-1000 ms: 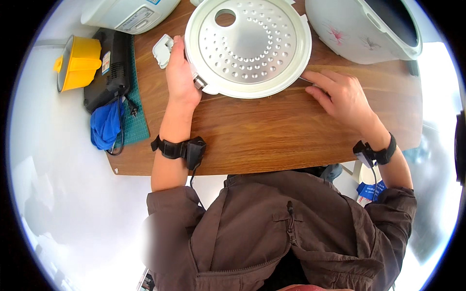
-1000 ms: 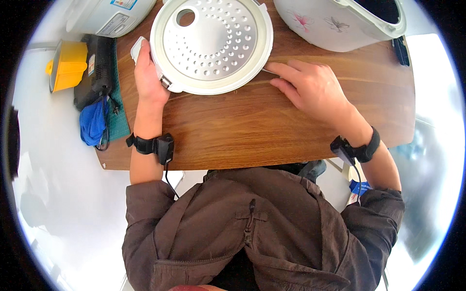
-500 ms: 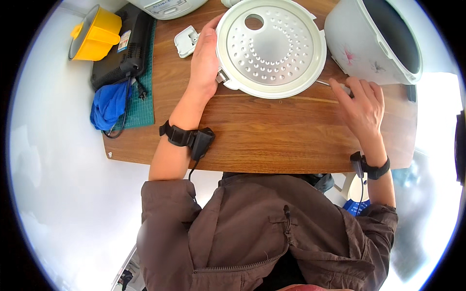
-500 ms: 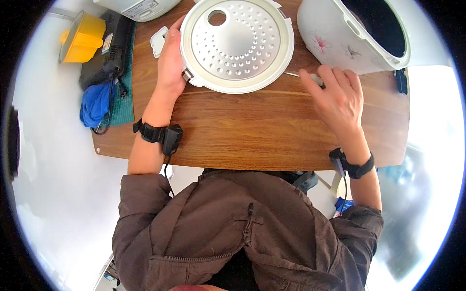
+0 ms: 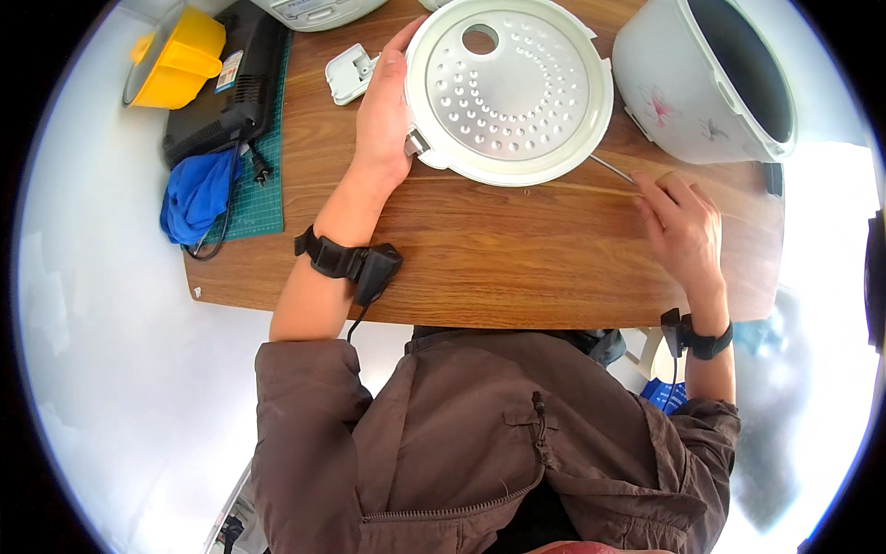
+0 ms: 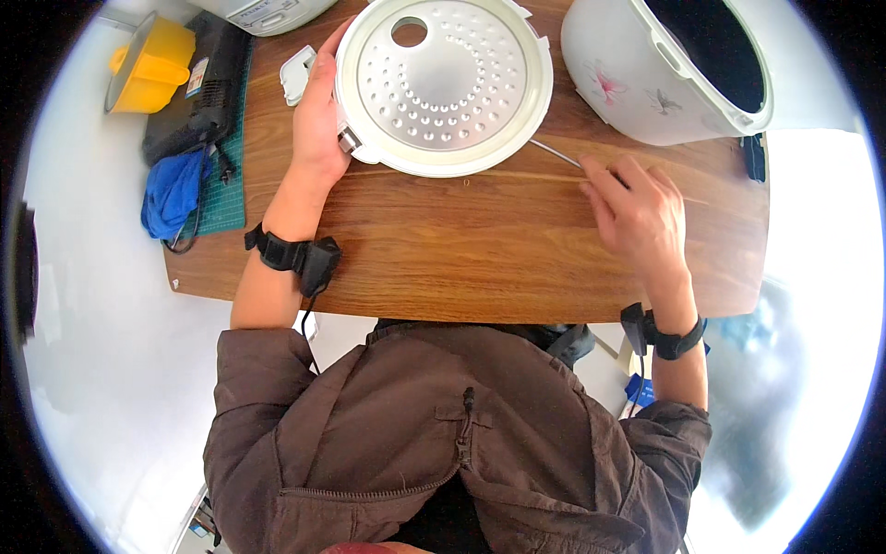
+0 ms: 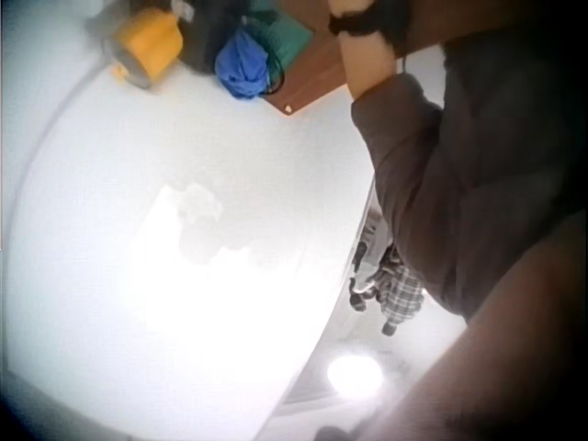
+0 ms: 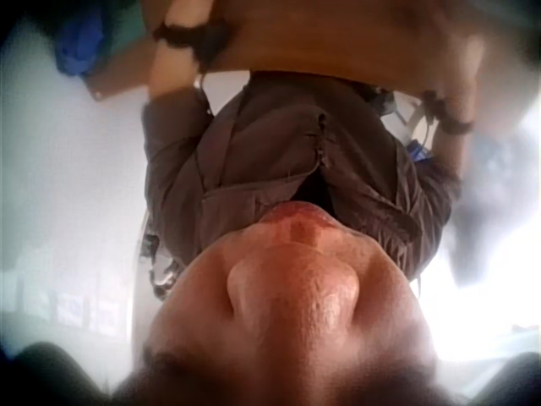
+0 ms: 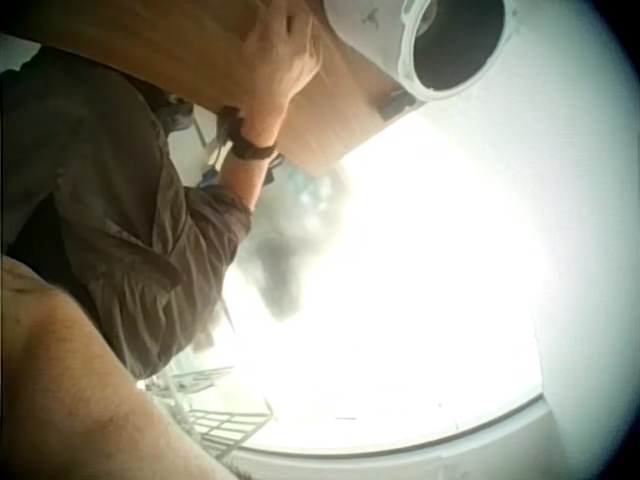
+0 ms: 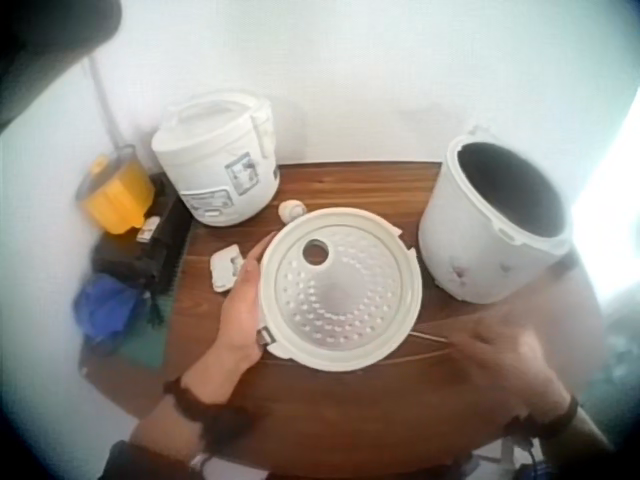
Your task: The person uses a screwdriver to remove screws from a white plastic lid and a perforated metal steamer insert. They separate the components and place them on the table.
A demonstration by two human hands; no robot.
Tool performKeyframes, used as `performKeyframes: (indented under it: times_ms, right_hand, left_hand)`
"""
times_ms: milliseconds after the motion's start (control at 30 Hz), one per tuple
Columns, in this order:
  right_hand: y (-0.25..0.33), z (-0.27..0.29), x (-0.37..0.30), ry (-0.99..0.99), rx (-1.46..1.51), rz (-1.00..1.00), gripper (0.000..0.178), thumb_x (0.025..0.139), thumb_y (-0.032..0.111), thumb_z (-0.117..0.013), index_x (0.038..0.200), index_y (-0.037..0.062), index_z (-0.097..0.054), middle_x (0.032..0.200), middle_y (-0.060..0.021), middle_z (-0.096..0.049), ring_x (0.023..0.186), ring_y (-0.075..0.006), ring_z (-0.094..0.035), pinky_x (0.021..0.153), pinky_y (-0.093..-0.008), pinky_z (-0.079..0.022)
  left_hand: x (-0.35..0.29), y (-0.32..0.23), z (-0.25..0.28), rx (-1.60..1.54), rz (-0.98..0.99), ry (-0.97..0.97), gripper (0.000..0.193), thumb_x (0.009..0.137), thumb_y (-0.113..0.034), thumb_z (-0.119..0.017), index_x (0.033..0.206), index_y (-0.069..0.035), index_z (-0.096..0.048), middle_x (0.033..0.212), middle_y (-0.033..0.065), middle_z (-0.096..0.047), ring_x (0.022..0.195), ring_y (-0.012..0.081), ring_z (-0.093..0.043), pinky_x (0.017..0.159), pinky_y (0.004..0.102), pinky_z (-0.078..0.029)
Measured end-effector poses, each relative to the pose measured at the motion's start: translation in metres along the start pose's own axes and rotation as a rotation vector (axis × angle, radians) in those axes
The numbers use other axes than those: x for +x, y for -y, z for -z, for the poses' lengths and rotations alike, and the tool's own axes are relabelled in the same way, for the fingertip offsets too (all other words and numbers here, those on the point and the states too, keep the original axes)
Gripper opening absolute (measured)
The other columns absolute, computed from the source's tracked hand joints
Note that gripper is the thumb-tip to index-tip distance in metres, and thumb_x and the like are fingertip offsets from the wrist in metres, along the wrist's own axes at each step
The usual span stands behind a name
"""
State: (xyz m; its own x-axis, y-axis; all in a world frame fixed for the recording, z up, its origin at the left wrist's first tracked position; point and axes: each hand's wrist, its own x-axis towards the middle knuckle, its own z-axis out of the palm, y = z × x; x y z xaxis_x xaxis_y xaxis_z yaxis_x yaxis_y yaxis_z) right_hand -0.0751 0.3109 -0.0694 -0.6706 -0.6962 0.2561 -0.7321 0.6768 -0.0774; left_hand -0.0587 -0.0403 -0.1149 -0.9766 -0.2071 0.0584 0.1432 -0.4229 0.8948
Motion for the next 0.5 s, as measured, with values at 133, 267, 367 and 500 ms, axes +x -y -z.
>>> performKeyframes:
  times_ms: [133,267,367,500]
  right_hand:
    - [0.040,0.001,0.002,0.076,-0.043,-0.007,0.026,0.089,0.017,-0.074,0.115,0.0118,-0.069,0.081,-0.0058,-0.056,0.061,-0.0252,-0.058,0.060,-0.0373,-0.051]
    - [0.090,-0.006,0.003,0.134,0.241,0.028,0.027,0.091,0.019,-0.072,0.116,0.0093,-0.066,0.081,-0.0064,-0.056,0.060,-0.0269,-0.060,0.057,-0.0382,-0.051]
    - [0.105,-0.011,0.007,0.101,0.312,-0.027,0.027,0.092,0.019,-0.072,0.116,0.0086,-0.066,0.082,-0.0069,-0.057,0.061,-0.0282,-0.061,0.056,-0.0396,-0.050]
    - [0.102,-0.012,0.011,0.114,0.319,-0.097,0.027,0.091,0.018,-0.072,0.116,0.0091,-0.066,0.083,-0.0074,-0.058,0.063,-0.0296,-0.062,0.058,-0.0403,-0.051]
  left_hand:
    - [-0.005,0.001,-0.008,-0.071,0.024,-0.030,0.053,0.113,-0.040,-0.035,0.152,-0.005,-0.042,0.148,0.0095,-0.055,0.134,0.0206,-0.054,0.114,0.0367,-0.044]
    - [-0.010,0.015,-0.021,0.058,-0.062,-0.060,0.052,0.113,-0.040,-0.034,0.150,-0.004,-0.043,0.146,0.0093,-0.055,0.133,0.0193,-0.054,0.113,0.0357,-0.043]
    - [-0.012,0.018,-0.022,0.049,-0.101,-0.102,0.050,0.112,-0.036,-0.038,0.151,-0.004,-0.042,0.149,0.0099,-0.053,0.134,0.0208,-0.054,0.116,0.0377,-0.043]
    - [-0.011,0.017,-0.019,0.019,-0.092,-0.172,0.048,0.113,-0.031,-0.034,0.153,-0.006,-0.038,0.149,0.0087,-0.052,0.135,0.0203,-0.052,0.116,0.0371,-0.043]
